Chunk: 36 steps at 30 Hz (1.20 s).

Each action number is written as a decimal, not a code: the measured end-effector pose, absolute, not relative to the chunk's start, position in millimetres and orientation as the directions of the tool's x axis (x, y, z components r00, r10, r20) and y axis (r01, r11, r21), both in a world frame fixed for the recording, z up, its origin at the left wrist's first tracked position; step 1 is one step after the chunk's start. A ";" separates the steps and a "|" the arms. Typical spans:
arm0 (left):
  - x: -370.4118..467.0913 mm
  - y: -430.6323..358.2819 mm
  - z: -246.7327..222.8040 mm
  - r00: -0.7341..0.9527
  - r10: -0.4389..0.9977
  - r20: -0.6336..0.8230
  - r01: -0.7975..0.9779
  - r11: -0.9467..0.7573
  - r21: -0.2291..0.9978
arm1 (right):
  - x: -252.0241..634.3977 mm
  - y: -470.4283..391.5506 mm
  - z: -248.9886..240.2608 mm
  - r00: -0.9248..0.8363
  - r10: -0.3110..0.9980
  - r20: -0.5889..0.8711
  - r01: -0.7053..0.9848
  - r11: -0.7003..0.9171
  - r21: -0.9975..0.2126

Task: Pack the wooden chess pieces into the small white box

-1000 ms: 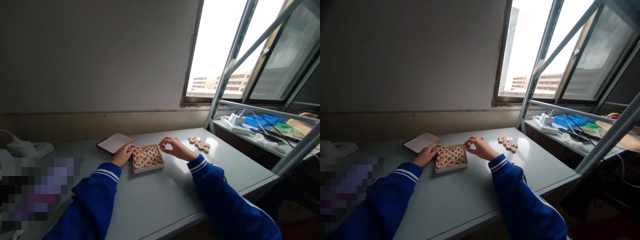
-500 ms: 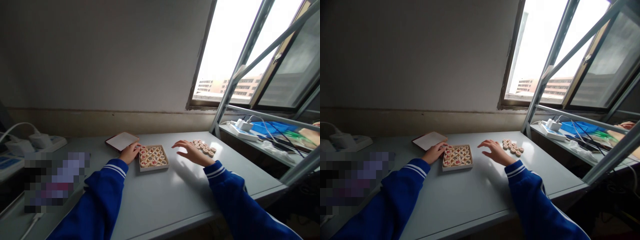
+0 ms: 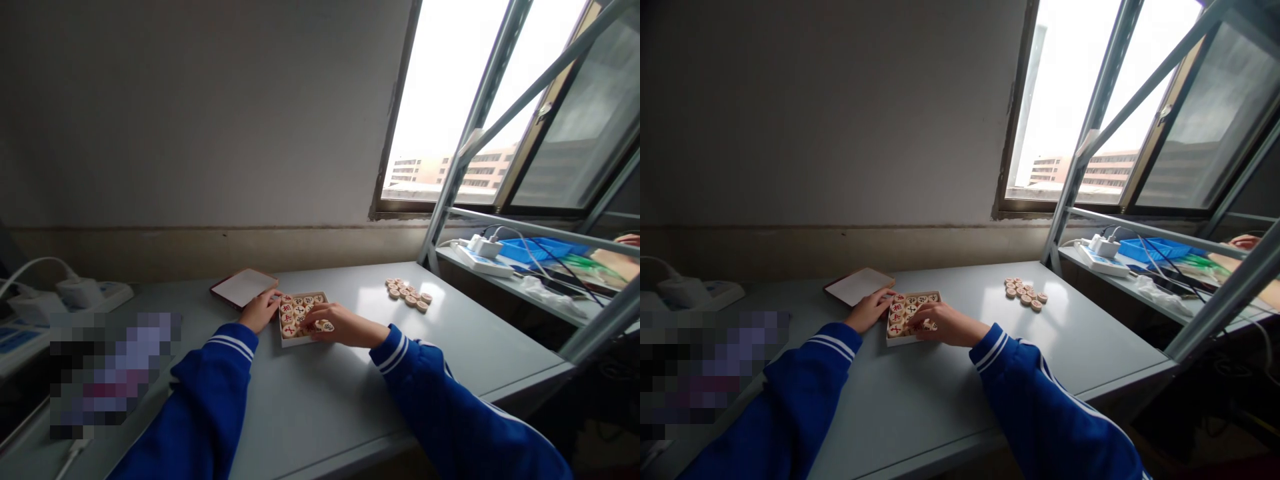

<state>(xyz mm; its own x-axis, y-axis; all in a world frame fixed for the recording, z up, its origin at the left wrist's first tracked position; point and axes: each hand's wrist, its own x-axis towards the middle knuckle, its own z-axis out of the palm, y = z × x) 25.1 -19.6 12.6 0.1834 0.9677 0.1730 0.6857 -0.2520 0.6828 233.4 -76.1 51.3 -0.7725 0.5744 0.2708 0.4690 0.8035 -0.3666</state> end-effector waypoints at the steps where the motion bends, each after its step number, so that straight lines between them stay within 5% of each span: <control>1: 25.1 -19.9 12.8 0.186 0.967 0.173 0.687 -0.254 0.681 | 234.0 -75.5 51.4 -0.775 0.572 0.271 0.457 0.802 -0.385; 8: 25.1 -20.5 13.8 0.192 0.966 0.172 0.684 -0.257 0.682 | 236.2 -76.1 55.7 -0.665 0.670 0.330 0.487 0.724 -0.490; 13: 25.9 -22.2 16.0 0.188 0.967 0.171 0.691 -0.254 0.676 | 260.0 -79.9 59.9 -0.558 0.697 0.450 0.533 0.717 -0.450; 20: 25.3 -21.8 15.0 0.194 0.967 0.168 0.704 -0.256 0.662 | 355.8 -76.4 43.8 -0.401 0.837 0.371 0.875 0.470 -0.113; 25: 24.4 -21.3 14.1 0.203 0.963 0.179 0.666 -0.270 0.696 | 403.8 -70.4 33.2 -0.275 0.890 0.363 0.961 0.259 0.093; 36: 22.2 -18.2 12.4 0.239 0.952 0.192 0.643 -0.303 0.704 | 224.8 -37.2 43.9 -0.698 0.641 0.318 0.666 0.745 -0.041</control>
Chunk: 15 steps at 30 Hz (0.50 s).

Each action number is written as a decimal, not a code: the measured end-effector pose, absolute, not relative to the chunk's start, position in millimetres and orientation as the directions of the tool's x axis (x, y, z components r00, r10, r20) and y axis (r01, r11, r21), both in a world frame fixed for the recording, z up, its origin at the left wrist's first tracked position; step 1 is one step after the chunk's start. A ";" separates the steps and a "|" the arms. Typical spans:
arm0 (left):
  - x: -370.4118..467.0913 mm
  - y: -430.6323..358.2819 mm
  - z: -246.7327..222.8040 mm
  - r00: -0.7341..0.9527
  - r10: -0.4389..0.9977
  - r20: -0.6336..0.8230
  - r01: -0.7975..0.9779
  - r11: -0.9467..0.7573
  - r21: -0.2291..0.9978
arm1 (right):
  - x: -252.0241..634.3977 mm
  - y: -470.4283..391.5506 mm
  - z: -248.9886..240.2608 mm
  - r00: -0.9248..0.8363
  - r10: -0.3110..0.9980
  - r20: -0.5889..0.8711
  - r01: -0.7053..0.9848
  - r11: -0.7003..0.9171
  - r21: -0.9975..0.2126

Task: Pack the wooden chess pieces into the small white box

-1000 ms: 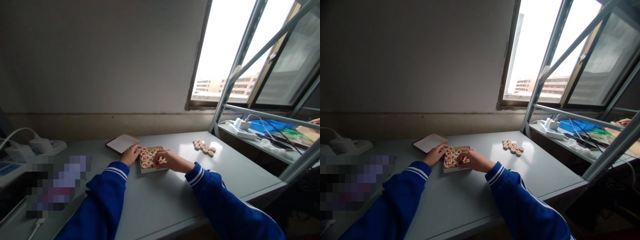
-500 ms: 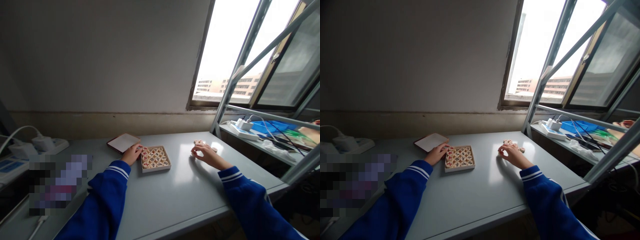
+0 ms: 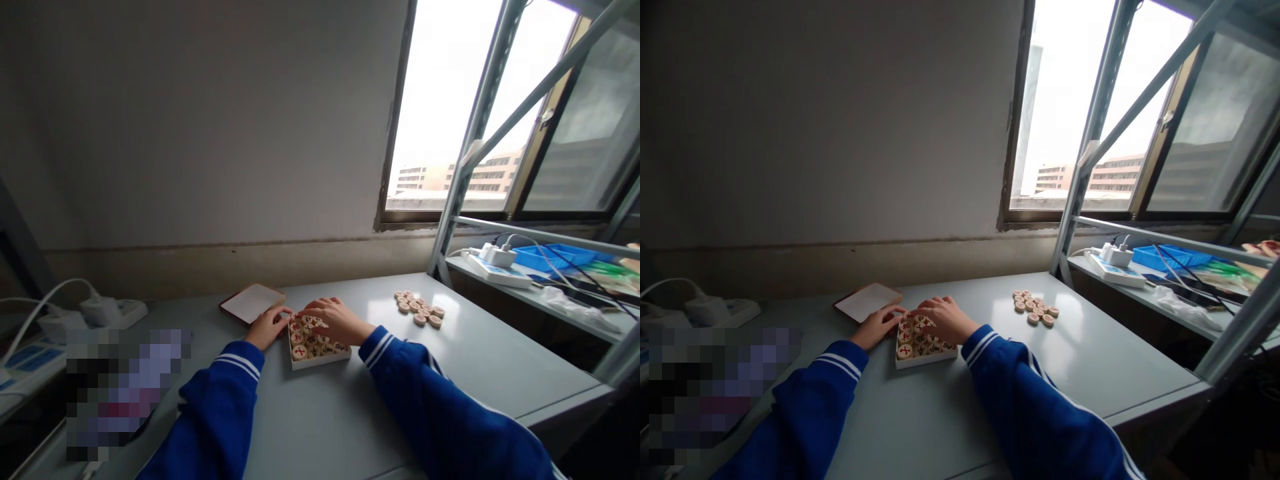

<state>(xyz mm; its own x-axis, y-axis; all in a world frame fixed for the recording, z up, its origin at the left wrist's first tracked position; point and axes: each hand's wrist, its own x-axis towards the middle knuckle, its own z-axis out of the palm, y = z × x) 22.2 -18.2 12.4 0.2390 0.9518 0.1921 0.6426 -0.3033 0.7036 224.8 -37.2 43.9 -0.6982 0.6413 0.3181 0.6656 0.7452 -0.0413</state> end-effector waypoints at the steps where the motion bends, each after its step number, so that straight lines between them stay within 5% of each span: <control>1: 21.8 -17.5 11.9 0.245 0.951 0.191 0.636 -0.306 0.708 | 213.4 -31.8 41.4 -0.699 0.637 0.326 0.660 0.750 -0.051; 11: 22.3 -15.6 10.8 0.257 0.952 0.169 0.618 -0.296 0.728 | 213.2 -18.9 42.1 -0.539 0.694 0.478 0.695 0.687 -0.215; 15: 22.6 -16.8 11.9 0.243 0.960 0.139 0.626 -0.265 0.734 | 240.3 -16.5 48.4 -0.455 0.746 0.486 0.776 0.600 -0.194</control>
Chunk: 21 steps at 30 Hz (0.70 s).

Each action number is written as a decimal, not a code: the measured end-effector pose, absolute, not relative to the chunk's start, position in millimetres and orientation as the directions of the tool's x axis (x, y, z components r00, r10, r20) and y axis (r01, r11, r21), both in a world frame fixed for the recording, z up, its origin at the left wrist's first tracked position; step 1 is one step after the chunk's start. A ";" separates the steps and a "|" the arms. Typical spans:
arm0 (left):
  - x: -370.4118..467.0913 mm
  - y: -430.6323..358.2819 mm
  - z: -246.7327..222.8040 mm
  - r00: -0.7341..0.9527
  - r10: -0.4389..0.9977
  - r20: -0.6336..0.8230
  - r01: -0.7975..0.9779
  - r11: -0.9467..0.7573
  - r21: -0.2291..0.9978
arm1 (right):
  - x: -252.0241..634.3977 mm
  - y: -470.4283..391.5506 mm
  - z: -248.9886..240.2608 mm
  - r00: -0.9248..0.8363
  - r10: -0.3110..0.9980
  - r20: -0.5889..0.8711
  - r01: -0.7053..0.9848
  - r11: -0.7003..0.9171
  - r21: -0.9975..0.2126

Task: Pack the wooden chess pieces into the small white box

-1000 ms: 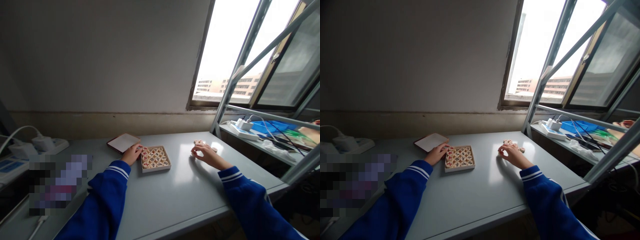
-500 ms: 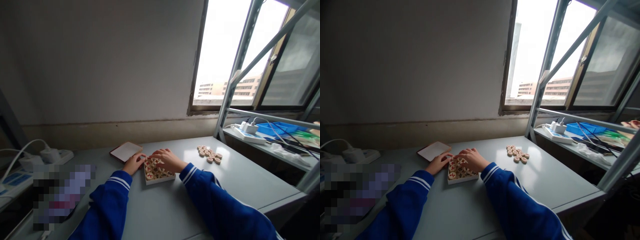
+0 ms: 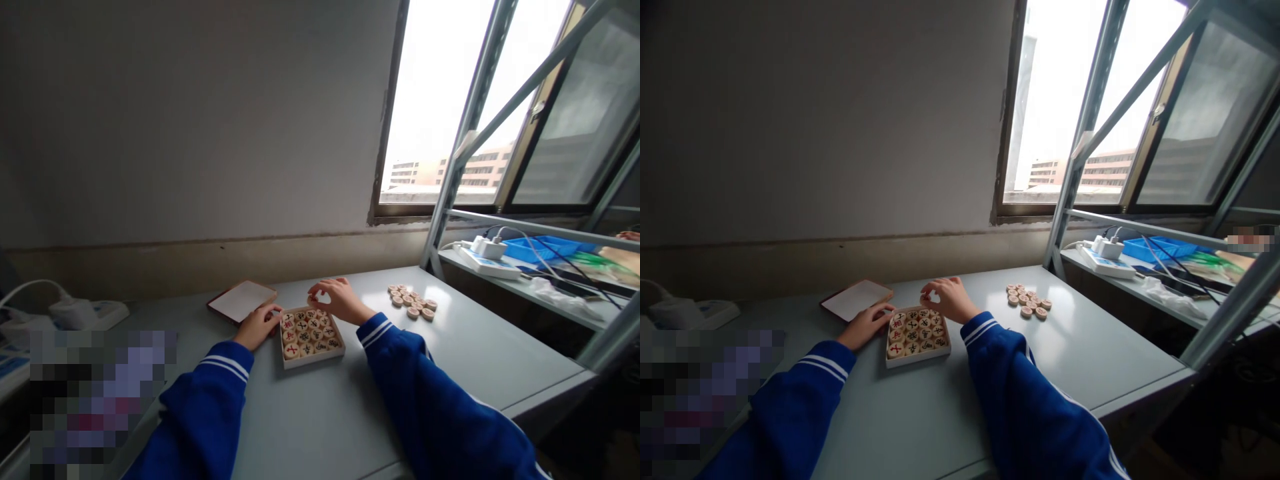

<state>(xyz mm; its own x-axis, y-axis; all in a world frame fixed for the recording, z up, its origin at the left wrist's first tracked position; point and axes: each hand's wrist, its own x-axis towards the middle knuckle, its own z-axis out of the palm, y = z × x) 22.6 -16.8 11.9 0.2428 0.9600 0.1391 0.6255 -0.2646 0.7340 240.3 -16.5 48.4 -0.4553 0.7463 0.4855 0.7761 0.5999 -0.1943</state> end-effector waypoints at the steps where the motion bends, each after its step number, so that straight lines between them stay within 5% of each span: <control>1: 22.7 -17.0 12.1 0.240 0.961 0.134 0.628 -0.260 0.734 | 251.9 -16.3 48.8 -0.436 0.766 0.473 0.809 0.563 -0.167; 7: 24.1 -17.8 12.7 0.235 0.962 0.139 0.647 -0.261 0.716 | 344.5 -23.9 41.3 -0.259 0.901 0.348 0.965 0.254 0.061; 11: 24.2 -18.7 13.3 0.233 0.961 0.149 0.650 -0.268 0.712 | 369.7 -28.7 42.5 -0.162 0.900 0.404 0.987 0.146 0.069; 14: 23.9 -19.2 13.6 0.230 0.961 0.150 0.654 -0.267 0.708 | 340.9 -31.5 48.3 -0.277 0.856 0.437 0.950 0.312 -0.008; 18: 23.3 -19.5 13.7 0.242 0.958 0.152 0.653 -0.276 0.705 | 268.8 -38.9 51.3 -0.632 0.724 0.274 0.698 0.686 -0.203; 21: 23.2 -19.1 13.3 0.250 0.954 0.165 0.656 -0.292 0.696 | 227.2 -47.2 48.8 -0.757 0.608 0.238 0.558 0.792 -0.249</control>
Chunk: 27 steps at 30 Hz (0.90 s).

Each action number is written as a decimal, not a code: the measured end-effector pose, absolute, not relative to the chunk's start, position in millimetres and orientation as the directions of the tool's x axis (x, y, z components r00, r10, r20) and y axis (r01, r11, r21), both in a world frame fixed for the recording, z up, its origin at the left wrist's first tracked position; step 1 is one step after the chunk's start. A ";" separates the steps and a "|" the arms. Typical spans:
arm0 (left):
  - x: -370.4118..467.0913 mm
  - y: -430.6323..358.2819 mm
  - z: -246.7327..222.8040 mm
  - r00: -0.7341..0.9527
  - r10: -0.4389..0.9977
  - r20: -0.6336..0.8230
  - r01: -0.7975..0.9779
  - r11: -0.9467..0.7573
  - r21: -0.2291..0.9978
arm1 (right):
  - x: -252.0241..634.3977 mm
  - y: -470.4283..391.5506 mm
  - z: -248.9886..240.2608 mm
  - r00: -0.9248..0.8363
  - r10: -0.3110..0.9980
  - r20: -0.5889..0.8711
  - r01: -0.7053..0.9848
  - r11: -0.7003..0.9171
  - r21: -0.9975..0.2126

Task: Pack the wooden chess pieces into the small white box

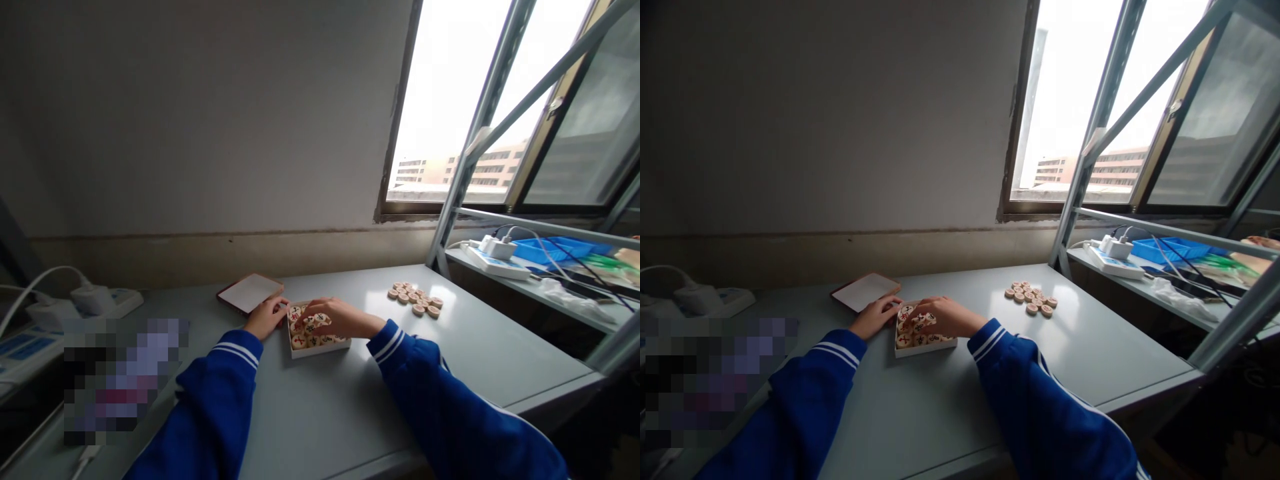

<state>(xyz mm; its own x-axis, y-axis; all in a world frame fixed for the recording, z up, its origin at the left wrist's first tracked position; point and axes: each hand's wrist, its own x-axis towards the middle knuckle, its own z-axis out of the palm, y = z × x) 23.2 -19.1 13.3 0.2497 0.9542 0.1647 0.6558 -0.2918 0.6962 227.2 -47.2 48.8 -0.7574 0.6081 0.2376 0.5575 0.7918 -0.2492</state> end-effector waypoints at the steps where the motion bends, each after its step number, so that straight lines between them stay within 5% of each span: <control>1: 23.2 -18.8 12.9 0.252 0.953 0.168 0.656 -0.296 0.694 | 218.9 -49.8 47.6 -0.765 0.597 0.241 0.548 0.800 -0.243; 17: 22.8 -16.9 10.5 0.255 0.951 0.175 0.658 -0.303 0.690 | 207.6 -45.3 40.2 -0.677 0.645 0.353 0.665 0.742 -0.080; 27: 22.4 -15.1 11.0 0.258 0.953 0.160 0.667 -0.296 0.684 | 202.8 -32.8 30.2 -0.639 0.641 0.424 0.642 0.749 -0.164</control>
<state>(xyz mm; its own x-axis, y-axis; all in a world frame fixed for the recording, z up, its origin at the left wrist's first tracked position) 22.4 -15.1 11.0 0.2583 0.9527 0.1603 0.6672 -0.2959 0.6836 202.8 -32.8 30.2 -0.6392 0.6413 0.4245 0.6423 0.7487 -0.1639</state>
